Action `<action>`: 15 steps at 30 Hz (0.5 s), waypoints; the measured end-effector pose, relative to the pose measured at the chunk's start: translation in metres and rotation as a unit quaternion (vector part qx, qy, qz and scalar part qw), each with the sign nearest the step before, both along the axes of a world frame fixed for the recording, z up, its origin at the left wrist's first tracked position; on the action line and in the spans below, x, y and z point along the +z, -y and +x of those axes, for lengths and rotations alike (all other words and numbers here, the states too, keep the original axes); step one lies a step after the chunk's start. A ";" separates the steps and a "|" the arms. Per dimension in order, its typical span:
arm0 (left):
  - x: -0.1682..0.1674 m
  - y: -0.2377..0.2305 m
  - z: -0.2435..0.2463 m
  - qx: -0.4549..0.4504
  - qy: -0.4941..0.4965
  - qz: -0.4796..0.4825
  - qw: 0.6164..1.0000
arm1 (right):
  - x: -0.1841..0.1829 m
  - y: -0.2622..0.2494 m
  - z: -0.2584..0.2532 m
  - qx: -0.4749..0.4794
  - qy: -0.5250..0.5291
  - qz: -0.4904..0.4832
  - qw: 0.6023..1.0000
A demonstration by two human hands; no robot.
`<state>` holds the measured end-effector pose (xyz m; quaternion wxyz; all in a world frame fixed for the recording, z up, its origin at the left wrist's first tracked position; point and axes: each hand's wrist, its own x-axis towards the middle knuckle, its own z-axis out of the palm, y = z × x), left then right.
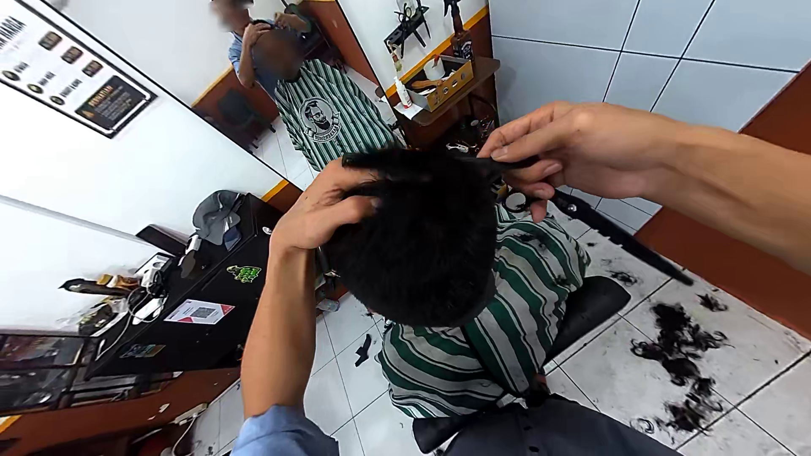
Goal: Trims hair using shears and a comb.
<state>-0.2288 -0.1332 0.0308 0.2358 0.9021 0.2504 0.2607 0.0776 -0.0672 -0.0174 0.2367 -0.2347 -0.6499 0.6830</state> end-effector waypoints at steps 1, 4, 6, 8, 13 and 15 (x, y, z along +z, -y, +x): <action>0.004 0.004 0.007 0.014 -0.004 -0.008 1.000 | 0.001 -0.001 0.002 0.008 -0.002 -0.004 1.000; 0.012 0.009 0.019 0.048 0.002 -0.071 0.996 | 0.008 -0.001 0.007 0.016 -0.013 -0.023 1.000; 0.017 0.012 0.023 0.042 0.015 -0.124 0.991 | 0.013 -0.001 0.008 0.018 -0.022 -0.032 0.999; 0.020 0.017 0.026 0.042 0.035 -0.169 0.984 | 0.017 -0.002 0.008 0.028 -0.028 -0.036 0.999; 0.023 0.015 0.026 -0.013 0.058 -0.234 0.970 | 0.019 -0.005 0.012 -0.032 -0.076 -0.041 0.996; 0.023 0.015 0.026 -0.022 0.065 -0.235 0.970 | 0.013 -0.010 0.010 -0.114 -0.051 0.001 0.992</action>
